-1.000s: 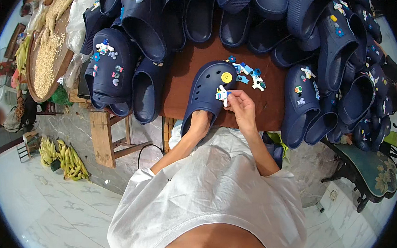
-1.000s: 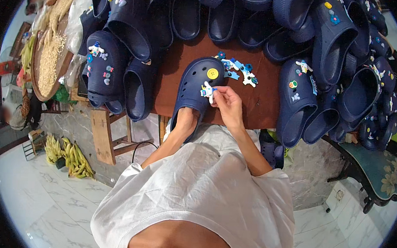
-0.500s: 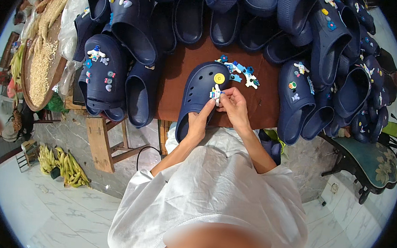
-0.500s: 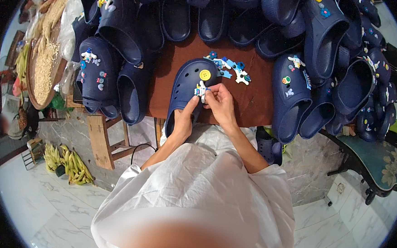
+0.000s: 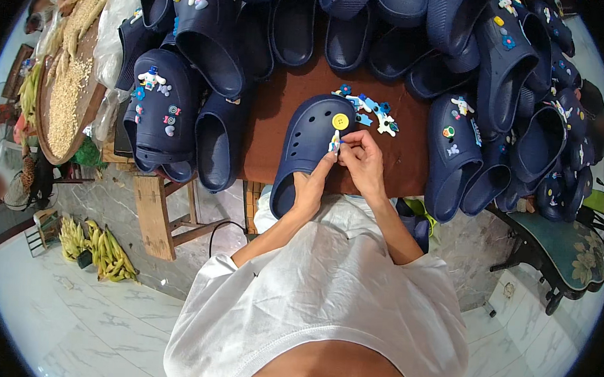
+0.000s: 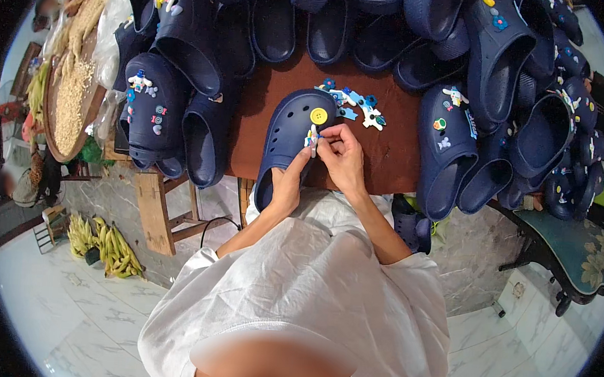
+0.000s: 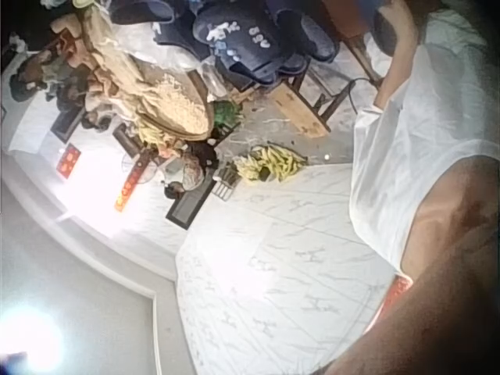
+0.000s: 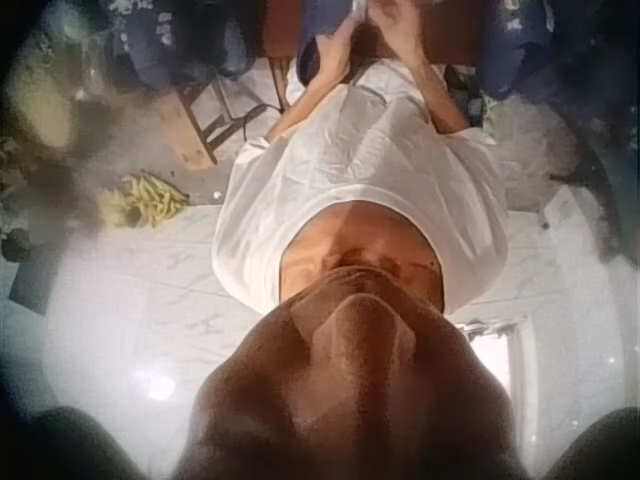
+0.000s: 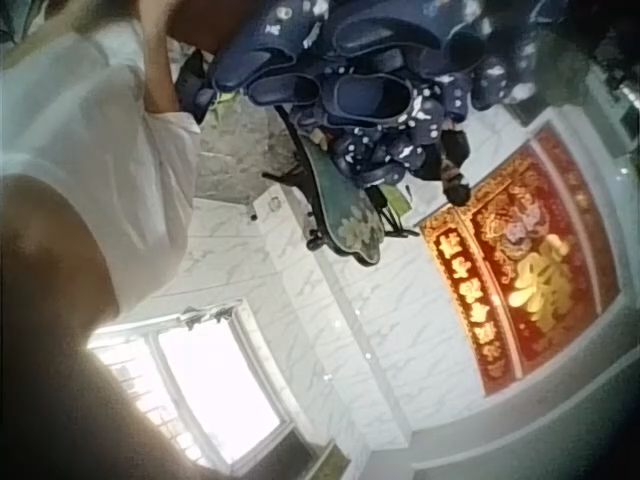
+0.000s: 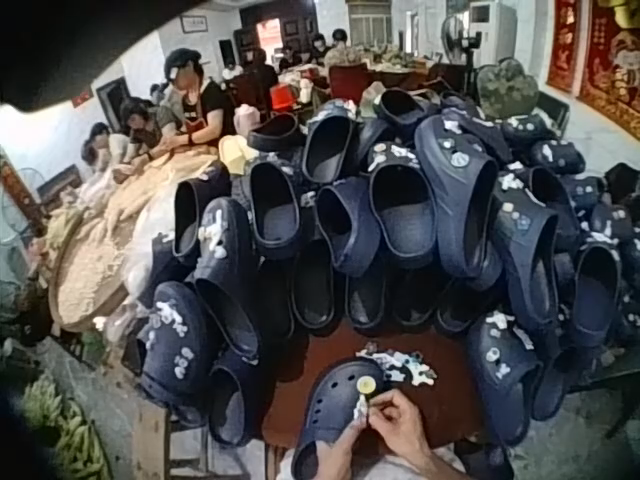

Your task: Manually attaching small decorative charms to clogs.

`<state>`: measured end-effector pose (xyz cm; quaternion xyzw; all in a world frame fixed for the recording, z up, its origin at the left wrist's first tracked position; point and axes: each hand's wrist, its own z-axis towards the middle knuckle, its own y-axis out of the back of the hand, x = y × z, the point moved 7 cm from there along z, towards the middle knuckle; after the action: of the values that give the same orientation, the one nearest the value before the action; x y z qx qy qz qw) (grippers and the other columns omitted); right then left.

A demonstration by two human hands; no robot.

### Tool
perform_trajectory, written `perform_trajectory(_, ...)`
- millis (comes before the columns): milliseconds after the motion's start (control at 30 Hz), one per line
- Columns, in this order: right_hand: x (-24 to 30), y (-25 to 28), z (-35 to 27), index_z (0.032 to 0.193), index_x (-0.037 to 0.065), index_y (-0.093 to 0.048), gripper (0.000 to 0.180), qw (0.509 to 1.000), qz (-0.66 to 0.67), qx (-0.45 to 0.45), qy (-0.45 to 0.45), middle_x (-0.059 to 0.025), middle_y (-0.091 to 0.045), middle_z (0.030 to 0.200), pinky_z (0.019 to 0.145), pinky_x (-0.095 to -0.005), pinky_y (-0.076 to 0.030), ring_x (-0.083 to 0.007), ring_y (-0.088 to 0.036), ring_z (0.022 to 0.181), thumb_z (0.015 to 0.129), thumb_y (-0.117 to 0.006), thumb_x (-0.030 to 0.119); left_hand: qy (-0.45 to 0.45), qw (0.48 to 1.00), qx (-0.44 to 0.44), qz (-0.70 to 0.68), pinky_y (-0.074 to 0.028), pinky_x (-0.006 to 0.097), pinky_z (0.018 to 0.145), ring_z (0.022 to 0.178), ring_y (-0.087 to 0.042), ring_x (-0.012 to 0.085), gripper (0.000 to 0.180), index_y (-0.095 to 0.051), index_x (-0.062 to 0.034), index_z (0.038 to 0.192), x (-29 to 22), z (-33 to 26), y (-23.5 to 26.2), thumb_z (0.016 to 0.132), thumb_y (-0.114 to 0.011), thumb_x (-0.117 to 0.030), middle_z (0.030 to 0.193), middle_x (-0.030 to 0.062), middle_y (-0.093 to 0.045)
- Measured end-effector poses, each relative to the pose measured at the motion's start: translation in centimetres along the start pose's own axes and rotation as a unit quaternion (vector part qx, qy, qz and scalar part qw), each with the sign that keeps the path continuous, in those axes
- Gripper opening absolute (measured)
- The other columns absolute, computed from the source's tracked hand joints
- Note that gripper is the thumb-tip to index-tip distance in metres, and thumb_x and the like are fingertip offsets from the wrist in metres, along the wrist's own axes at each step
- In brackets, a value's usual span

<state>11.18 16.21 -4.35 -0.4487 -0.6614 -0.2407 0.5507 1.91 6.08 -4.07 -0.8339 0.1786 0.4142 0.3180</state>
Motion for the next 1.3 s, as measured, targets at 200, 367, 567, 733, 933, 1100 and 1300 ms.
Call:
perform_trajectory(200,-0.1,0.1,0.2,0.1,0.0,-0.057,0.011,0.998,-0.057,0.005,0.021,-0.0021,-0.064,0.085,0.065,-0.0217,-0.05,-0.0061,-0.061,0.073,0.091,-0.062,0.002,-0.022,0.999,-0.027,0.014,-0.048,0.028,0.088,0.101,-0.06,0.0143,0.035,-0.057,0.0015,0.122,-0.5,0.3,-0.2,0.093,-0.066,-0.015,0.116,0.0074,-0.062)
perform_trajectory(367,1.1,-0.4,0.1,0.102,0.0,-0.057,0.019,0.997,-0.063,0.028,0.035,-0.0021,-0.064,0.087,0.065,-0.0226,-0.05,-0.0076,-0.062,0.075,0.091,-0.069,0.01,-0.006,0.998,-0.053,0.039,-0.046,0.03,0.092,0.106,-0.058,0.0159,0.036,-0.056,0.0026,0.123,-0.2,0.1,0.1,0.094,-0.065,-0.016,0.119,0.0095,-0.061)
perform_trajectory(567,-0.5,0.1,0.8,0.101,0.006,-0.057,0.019,0.996,0.029,0.063,-0.055,-0.0004,-0.065,0.089,0.066,-0.0196,-0.05,-0.0048,-0.061,0.076,0.091,-0.071,0.014,-0.033,0.997,-0.057,0.035,-0.047,0.03,0.09,0.104,-0.059,0.0157,0.035,-0.056,0.0025,0.124,-0.1,-0.1,0.2,0.093,-0.065,-0.013,0.117,0.0094,-0.062)
perform_trajectory(733,-0.8,0.3,0.7,0.096,0.01,-0.057,0.018,0.988,0.036,0.083,-0.123,0.0005,-0.065,0.089,0.066,-0.0191,-0.05,-0.0039,-0.061,0.075,0.091,-0.072,0.019,-0.016,0.999,-0.043,-0.009,-0.048,0.028,0.086,0.1,-0.061,0.0135,0.032,-0.057,0.0025,0.121,-0.1,-0.5,0.3,0.092,-0.066,-0.007,0.115,0.0081,-0.062)
perform_trajectory(933,-1.4,0.6,1.1,0.094,0.012,-0.058,0.02,0.978,0.004,0.116,-0.173,0.0013,-0.066,0.086,0.065,-0.0184,-0.051,-0.0038,-0.061,0.074,0.09,-0.073,0.024,-0.014,0.999,-0.044,-0.019,-0.048,0.027,0.085,0.098,-0.061,0.0131,0.032,-0.057,0.003,0.12,-0.4,-1.0,0.0,0.092,-0.066,-0.008,0.114,0.0082,-0.062)
perform_trajectory(1100,-1.7,0.6,1.5,0.092,0.011,-0.058,0.021,0.971,-0.007,0.134,-0.196,0.0008,-0.066,0.083,0.067,-0.0188,-0.051,-0.0041,-0.06,0.073,0.09,-0.074,0.025,-0.03,0.999,-0.034,0.01,-0.047,0.029,0.089,0.102,-0.06,0.0152,0.034,-0.056,0.0036,0.122,0.3,-1.0,0.3,0.092,-0.066,-0.01,0.116,0.0093,-0.061)
perform_trajectory(1300,-1.4,0.2,1.4,0.09,0.009,-0.058,0.021,0.985,-0.021,0.122,-0.123,0.0001,-0.065,0.082,0.069,-0.0199,-0.051,-0.005,-0.06,0.074,0.09,-0.073,0.023,-0.034,0.999,-0.037,0.009,-0.046,0.029,0.093,0.104,-0.059,0.0152,0.041,-0.054,0.0042,0.124,0.4,-0.9,0.4,0.089,-0.069,-0.011,0.119,0.0091,-0.061)
